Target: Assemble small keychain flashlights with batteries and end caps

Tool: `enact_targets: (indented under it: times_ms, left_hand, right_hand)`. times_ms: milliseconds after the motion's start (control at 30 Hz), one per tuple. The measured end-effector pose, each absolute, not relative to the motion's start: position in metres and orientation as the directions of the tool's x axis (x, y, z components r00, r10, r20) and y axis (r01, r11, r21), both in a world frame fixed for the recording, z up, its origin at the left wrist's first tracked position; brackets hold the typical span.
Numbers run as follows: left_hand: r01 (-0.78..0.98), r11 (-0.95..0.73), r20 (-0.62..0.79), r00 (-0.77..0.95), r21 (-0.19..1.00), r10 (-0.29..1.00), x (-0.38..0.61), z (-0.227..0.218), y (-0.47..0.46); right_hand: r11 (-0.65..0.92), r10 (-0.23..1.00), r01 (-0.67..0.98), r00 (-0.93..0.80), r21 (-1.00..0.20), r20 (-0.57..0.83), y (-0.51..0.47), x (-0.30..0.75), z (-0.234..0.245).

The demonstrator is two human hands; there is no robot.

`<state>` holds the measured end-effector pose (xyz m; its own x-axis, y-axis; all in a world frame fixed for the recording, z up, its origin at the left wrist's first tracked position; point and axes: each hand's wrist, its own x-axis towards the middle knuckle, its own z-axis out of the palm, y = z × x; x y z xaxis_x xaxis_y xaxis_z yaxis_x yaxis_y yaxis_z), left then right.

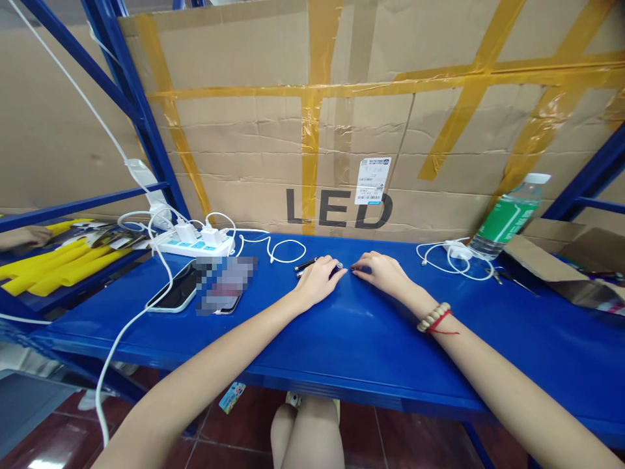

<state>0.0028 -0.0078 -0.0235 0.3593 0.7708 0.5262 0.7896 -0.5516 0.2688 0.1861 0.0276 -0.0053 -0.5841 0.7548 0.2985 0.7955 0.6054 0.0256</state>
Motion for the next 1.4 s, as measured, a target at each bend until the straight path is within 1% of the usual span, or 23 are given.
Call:
enact_targets:
  times_ms: [267,367,433,500,567,633,700,767,867,967,1133,1233,1333,1400]
  left_hand:
    - [0.796,-0.532,0.515,0.339,0.288,0.787,0.005,-0.016,-0.013]
    - [0.803,-0.524,0.509,0.337,0.283,0.792,0.005,-0.016,-0.013]
    - [0.81,-0.521,0.511,0.339,0.269,0.79,0.005,-0.016,-0.013]
    - [0.818,-0.517,0.513,0.34,0.253,0.788,0.005,-0.017,-0.012]
    - [0.826,-0.512,0.51,0.344,0.236,0.789,0.005,-0.017,-0.012]
    - [0.832,-0.508,0.505,0.347,0.223,0.79,0.004,-0.017,-0.011]
    - [0.837,-0.503,0.499,0.348,0.215,0.793,0.005,-0.016,-0.012]
    - [0.839,-0.501,0.493,0.35,0.214,0.797,0.005,-0.015,-0.012]
    - [0.84,-0.501,0.474,0.362,0.208,0.803,0.005,-0.014,-0.013]
    - [0.84,-0.502,0.461,0.368,0.208,0.807,0.004,-0.014,-0.012]
    - [0.822,-0.505,0.439,0.365,0.262,0.821,0.0,-0.019,-0.008]
    - [0.819,-0.507,0.433,0.367,0.269,0.823,-0.001,-0.02,-0.006]
    - [0.822,-0.5,0.447,0.351,0.274,0.822,-0.001,-0.019,-0.006]
    - [0.819,-0.506,0.461,0.351,0.27,0.815,0.0,-0.017,-0.007]
  right_hand:
    - [0.57,0.79,0.821,-0.536,-0.037,0.297,0.027,0.185,-0.007]
    - [0.57,0.79,0.82,-0.533,-0.043,0.303,0.027,0.185,-0.008]
    - [0.587,0.778,0.806,-0.539,-0.071,0.323,0.027,0.185,-0.009]
    - [0.612,0.763,0.77,-0.517,-0.179,0.388,0.028,0.184,-0.01]
    - [0.631,0.757,0.687,-0.444,-0.36,0.479,0.028,0.181,-0.009]
    - [0.636,0.762,0.566,-0.355,-0.524,0.542,0.027,0.177,-0.007]
    - [0.644,0.761,0.466,-0.312,-0.607,0.568,0.024,0.172,-0.004]
    - [0.664,0.747,0.416,-0.329,-0.622,0.577,0.02,0.168,-0.002]
    - [0.702,0.712,0.387,-0.392,-0.598,0.582,0.017,0.166,-0.002]
    - [0.727,0.686,0.364,-0.419,-0.581,0.595,0.017,0.165,-0.004]
    - [0.74,0.671,0.359,-0.447,-0.569,0.592,0.014,0.163,-0.005]
    - [0.75,0.66,0.354,-0.465,-0.559,0.59,0.013,0.16,-0.005]
    - [0.709,0.704,0.375,-0.406,-0.597,0.583,0.016,0.163,-0.001]
    - [0.633,0.772,0.449,-0.307,-0.631,0.556,0.022,0.172,0.004]
